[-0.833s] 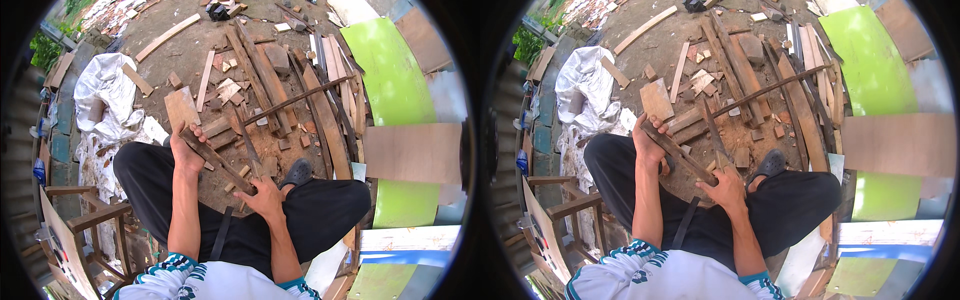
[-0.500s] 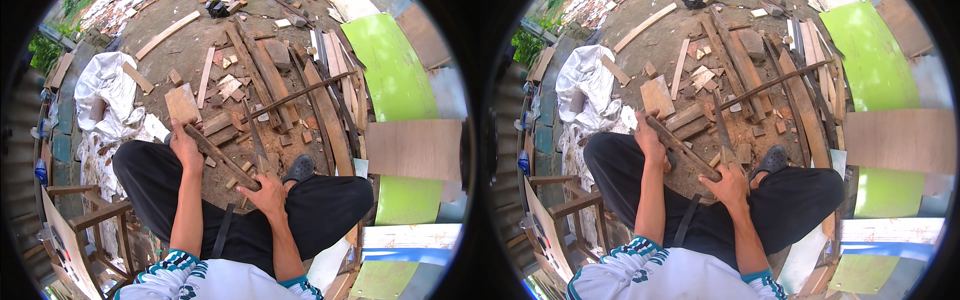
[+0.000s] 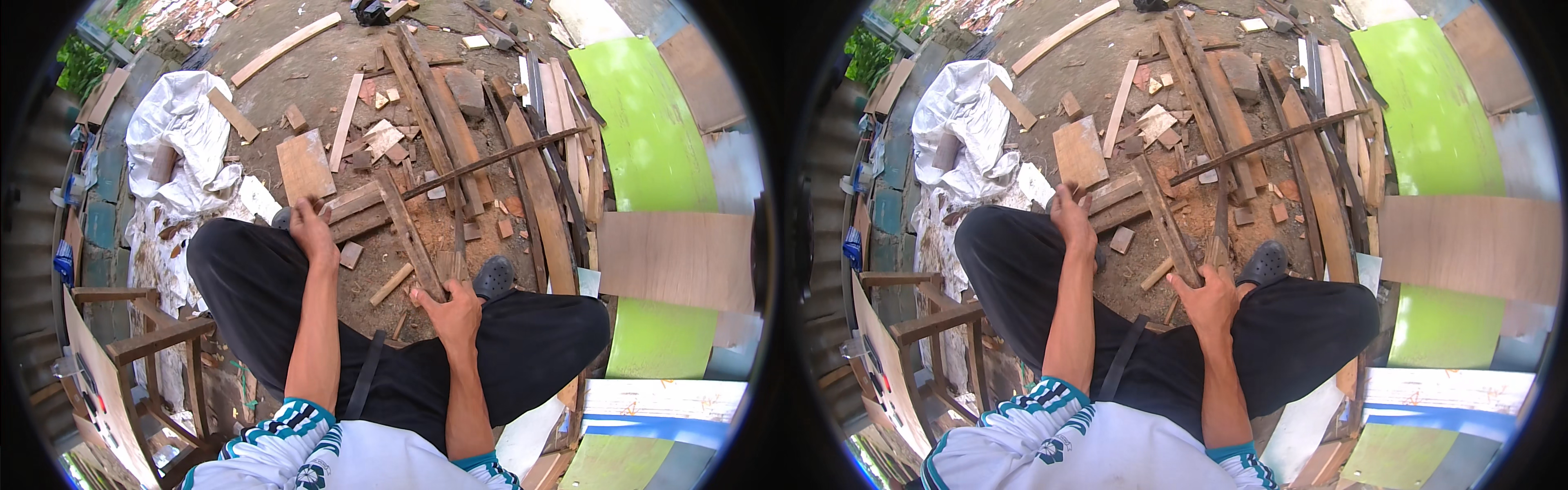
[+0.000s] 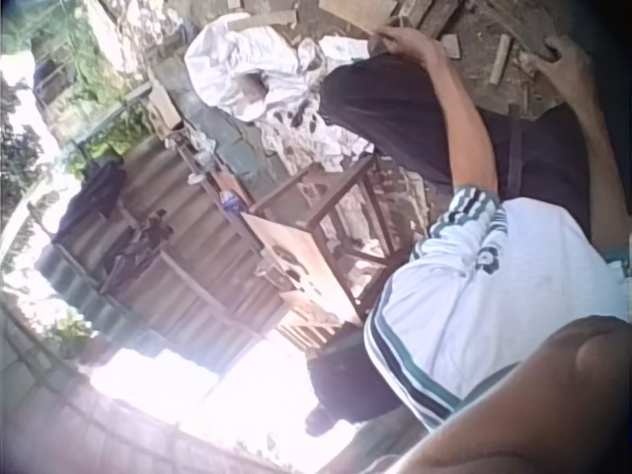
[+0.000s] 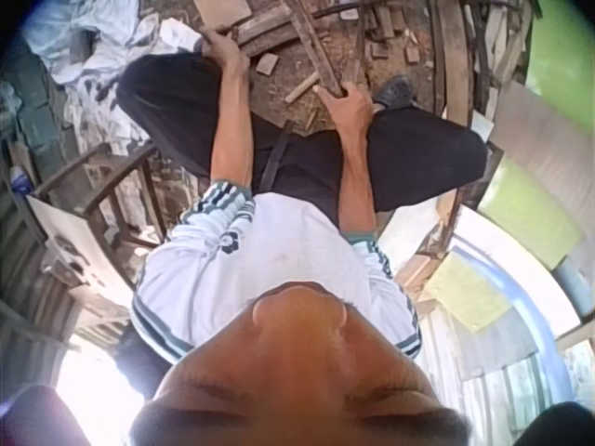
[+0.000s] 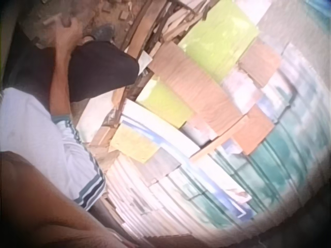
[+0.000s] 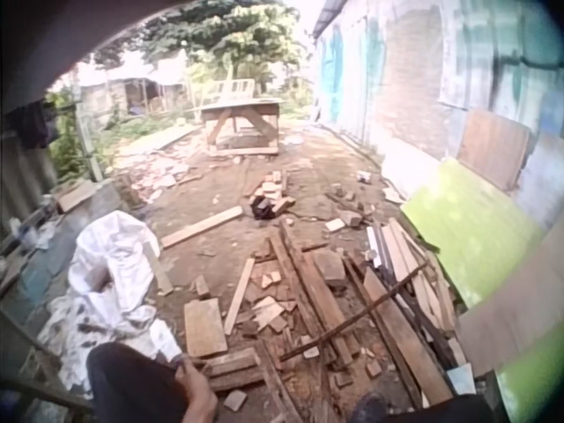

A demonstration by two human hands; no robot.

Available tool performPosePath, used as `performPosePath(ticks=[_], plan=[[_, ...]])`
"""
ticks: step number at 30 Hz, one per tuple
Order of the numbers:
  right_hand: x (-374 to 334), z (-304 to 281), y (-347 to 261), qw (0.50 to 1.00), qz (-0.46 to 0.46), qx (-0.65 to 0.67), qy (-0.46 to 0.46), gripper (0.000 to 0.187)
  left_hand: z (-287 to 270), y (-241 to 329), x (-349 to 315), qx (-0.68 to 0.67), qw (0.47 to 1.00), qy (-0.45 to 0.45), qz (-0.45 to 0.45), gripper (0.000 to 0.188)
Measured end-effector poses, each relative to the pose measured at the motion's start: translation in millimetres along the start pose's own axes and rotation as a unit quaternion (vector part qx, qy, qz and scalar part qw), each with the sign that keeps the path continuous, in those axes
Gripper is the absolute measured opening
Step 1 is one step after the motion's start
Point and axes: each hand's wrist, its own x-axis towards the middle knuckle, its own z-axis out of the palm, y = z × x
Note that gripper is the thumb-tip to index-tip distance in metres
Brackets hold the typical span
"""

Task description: The person sits on the ground and uses a hand saw to cut small pieces of wood. They repeatedly position the wood, saw through it, and set the cut pieces aside.

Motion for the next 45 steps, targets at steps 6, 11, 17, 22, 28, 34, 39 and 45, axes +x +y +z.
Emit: performPosePath(ticks=[6, 11, 17, 22, 28, 34, 39, 45], plan=[[1, -7, 1, 0.998, -0.036, 0.037, -0.045, 0.05, 18, 30, -23, 0.173, 0.948, -0.266, -0.001, 0.041], [-2, -4, -4, 0.995, -0.052, 0.069, -0.055, 0.048, 9, 25, -14, 0.234, 0.929, -0.264, 0.114, 0.029], [-3, -11, -1, 1.0, -0.022, 0.008, -0.01, 0.049, 16, 20, -26, 0.292, 0.927, -0.157, 0.173, 0.026], [3, -10, -2, 0.996, 0.055, 0.072, 0.007, 0.05, 3, 17, -5, 0.26, 0.953, -0.02, 0.157, 0.03], [13, -15, 14, 0.981, 0.096, 0.109, 0.131, 0.044, -7, 3, 12, 0.048, 0.988, 0.009, 0.145, 0.015], [23, -27, 47, 0.969, 0.151, 0.109, 0.165, 0.04, -6, -3, -3, 0.162, 0.983, -0.083, -0.029, 0.013], [26, -36, 32, 0.939, 0.234, 0.214, 0.134, 0.033, -2, 9, 29, 0.119, 0.991, -0.022, -0.05, 0.021], [46, -13, 23, 0.889, 0.212, 0.386, 0.123, 0.031, -15, 81, 50, 0.117, 0.993, 0.006, 0.031, 0.042]])
